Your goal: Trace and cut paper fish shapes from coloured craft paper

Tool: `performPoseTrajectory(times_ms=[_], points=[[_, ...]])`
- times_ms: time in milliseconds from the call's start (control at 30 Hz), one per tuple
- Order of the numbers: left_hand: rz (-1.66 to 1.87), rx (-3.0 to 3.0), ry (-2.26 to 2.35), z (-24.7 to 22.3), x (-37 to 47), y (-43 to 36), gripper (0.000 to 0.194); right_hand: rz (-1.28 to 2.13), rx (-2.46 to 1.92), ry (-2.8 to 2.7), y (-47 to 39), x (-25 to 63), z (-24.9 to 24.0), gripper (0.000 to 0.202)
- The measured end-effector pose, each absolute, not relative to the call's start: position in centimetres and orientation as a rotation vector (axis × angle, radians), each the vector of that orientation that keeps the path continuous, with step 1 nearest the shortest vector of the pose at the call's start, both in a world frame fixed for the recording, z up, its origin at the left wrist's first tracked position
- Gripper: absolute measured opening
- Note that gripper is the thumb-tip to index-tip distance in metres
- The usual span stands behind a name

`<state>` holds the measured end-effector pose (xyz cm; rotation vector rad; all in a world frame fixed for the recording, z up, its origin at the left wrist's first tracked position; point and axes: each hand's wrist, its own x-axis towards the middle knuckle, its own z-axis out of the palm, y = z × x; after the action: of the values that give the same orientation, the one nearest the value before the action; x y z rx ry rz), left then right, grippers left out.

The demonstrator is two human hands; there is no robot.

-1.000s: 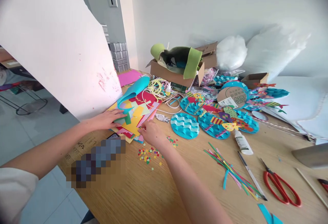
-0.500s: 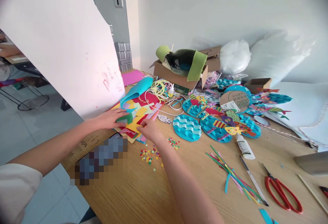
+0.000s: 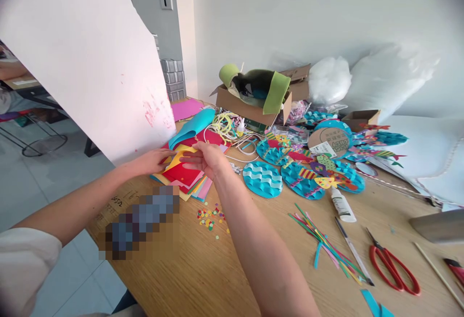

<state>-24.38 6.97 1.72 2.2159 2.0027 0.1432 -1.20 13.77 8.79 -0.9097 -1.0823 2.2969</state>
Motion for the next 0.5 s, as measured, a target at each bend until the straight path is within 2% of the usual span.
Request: performPoseTrajectory(times_ms=[300,500], points=[[0.337,2.134,1.963,2.3,-24.5,6.5,0.042,2.168,-0.875,-1.313,14.2,-1.6,13.3,0.004],[0.707,1.815,1.916,2.8,-25.3,6.0,0.050,2.121,-0.810,-1.364,14.7,-2.1,15.9,0.007]])
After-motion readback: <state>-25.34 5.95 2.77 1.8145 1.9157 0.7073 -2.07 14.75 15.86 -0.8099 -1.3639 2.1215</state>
